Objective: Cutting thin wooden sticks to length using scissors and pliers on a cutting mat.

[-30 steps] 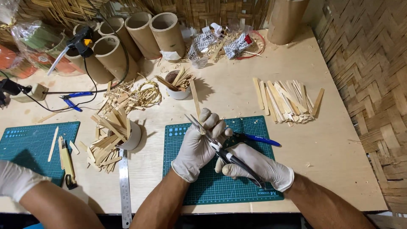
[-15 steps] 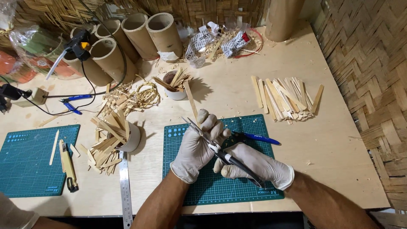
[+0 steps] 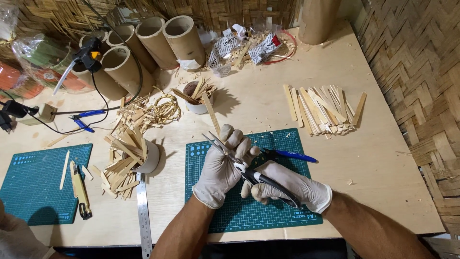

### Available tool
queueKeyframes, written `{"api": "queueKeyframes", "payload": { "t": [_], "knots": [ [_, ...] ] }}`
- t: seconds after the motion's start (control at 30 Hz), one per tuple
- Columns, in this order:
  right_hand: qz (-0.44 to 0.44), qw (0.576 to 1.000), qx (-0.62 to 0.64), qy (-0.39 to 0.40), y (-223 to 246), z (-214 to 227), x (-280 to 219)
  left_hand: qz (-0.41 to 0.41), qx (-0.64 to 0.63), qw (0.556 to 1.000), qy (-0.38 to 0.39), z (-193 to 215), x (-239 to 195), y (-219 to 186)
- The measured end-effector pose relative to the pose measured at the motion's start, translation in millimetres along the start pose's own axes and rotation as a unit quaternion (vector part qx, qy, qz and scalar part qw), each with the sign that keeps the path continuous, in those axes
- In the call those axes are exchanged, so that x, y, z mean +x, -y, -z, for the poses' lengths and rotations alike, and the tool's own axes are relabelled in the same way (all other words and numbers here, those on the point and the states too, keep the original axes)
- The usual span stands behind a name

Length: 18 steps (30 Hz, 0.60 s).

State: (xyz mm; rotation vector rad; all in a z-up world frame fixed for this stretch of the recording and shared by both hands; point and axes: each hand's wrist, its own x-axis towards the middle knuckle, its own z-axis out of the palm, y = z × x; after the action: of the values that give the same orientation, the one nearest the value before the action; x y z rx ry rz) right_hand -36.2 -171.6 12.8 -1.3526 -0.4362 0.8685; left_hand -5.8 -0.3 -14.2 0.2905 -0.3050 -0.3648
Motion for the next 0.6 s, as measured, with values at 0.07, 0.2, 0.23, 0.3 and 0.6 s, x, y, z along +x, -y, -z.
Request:
{"api": "queueKeyframes", "payload": {
  "t": [0.07,0.2,0.23,0.3,0.6],
  "knots": [
    [0.006,1.000,0.003,0.002,-14.1,2.9,3.5,0.000,0.000,1.000,-0.001,3.2,-0.3,0.3],
    [-0.003,1.000,0.022,0.007,-32.1,7.8,9.4,-0.005,-0.006,1.000,-0.002,3.9,-0.4,0.1],
    [-0.001,1.000,0.023,0.007,-25.8,6.7,7.2,-0.004,-0.004,1.000,-0.001,4.7,-0.3,-0.5],
    [0.000,0.999,0.041,0.000,-13.9,4.7,1.9,-0.007,-0.008,1.000,0.002,6.9,-0.4,-0.7],
    [-0.024,0.994,0.098,-0.033,-26.1,8.3,2.3,0.000,0.025,1.000,-0.011,7.6,0.4,-5.6]
  ]
}}
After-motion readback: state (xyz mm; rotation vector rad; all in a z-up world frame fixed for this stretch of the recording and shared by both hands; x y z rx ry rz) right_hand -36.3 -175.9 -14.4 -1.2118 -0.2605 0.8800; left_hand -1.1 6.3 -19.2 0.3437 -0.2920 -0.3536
